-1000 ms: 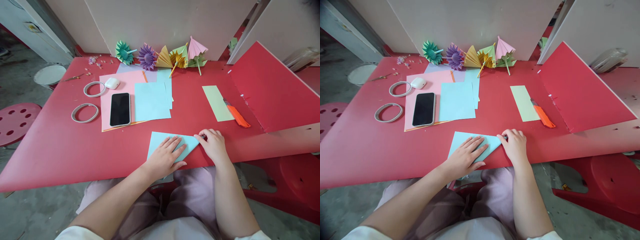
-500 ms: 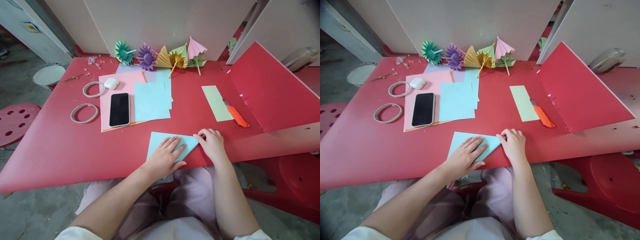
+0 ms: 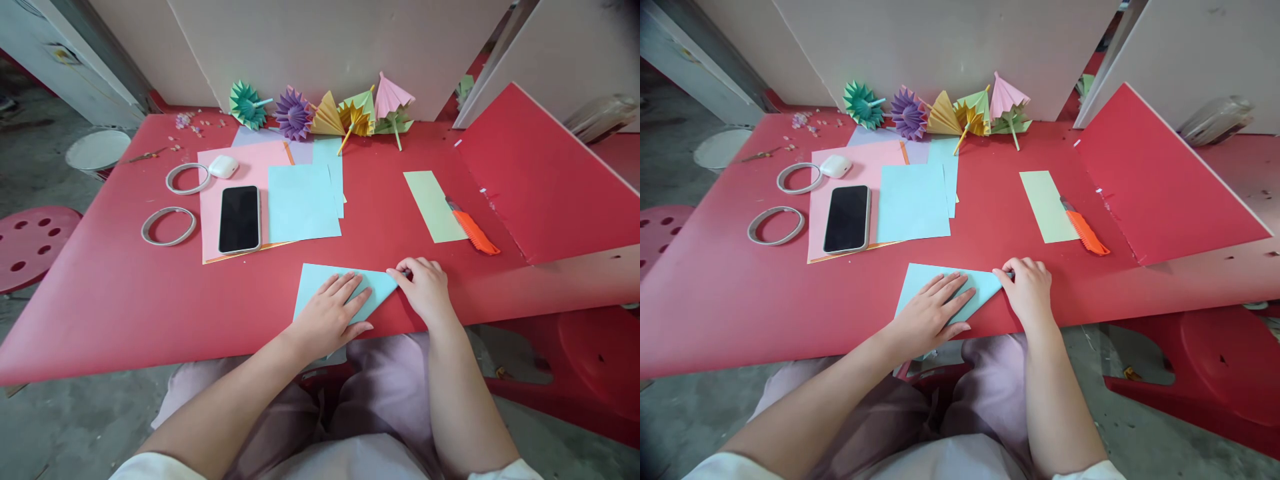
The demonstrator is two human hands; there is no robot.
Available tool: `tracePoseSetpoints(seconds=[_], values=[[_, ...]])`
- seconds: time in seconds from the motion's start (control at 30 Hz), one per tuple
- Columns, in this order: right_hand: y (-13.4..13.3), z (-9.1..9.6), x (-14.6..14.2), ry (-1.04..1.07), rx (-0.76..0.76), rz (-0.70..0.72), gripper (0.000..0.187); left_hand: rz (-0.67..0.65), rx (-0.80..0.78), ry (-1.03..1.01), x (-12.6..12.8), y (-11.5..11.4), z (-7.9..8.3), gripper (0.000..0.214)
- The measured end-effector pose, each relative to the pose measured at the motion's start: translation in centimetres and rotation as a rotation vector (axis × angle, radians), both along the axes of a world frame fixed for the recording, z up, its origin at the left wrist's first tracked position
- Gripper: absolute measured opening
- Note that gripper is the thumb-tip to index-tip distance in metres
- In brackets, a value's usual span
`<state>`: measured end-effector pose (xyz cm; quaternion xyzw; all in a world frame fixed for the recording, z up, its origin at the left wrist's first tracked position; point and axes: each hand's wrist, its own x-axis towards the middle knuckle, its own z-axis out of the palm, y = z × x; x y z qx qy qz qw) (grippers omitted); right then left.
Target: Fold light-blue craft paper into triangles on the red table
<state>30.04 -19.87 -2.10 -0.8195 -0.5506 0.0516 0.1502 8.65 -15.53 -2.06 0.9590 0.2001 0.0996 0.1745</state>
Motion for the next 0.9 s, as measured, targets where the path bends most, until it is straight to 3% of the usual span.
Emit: tracePoseSetpoints(seconds=[0.37,0.6,0.9], values=[[-0.5,0.0,0.0,-0.075,0.007,-0.066,0.031,-0.005,0.003,0.01,0.0,0.0,-0.2,0.055],[-1.4,0.4,-0.3,0.088,0.024,-0.137,0.027,-0.007,0.009,0.015,0.0,0.0,-0.2,0.055],[-2.0,-0.3,-0.5,0.07,0.09,-0.186,0.028,-0.013,0.006,0.04,0.0,0.0,-0.2,0.057]])
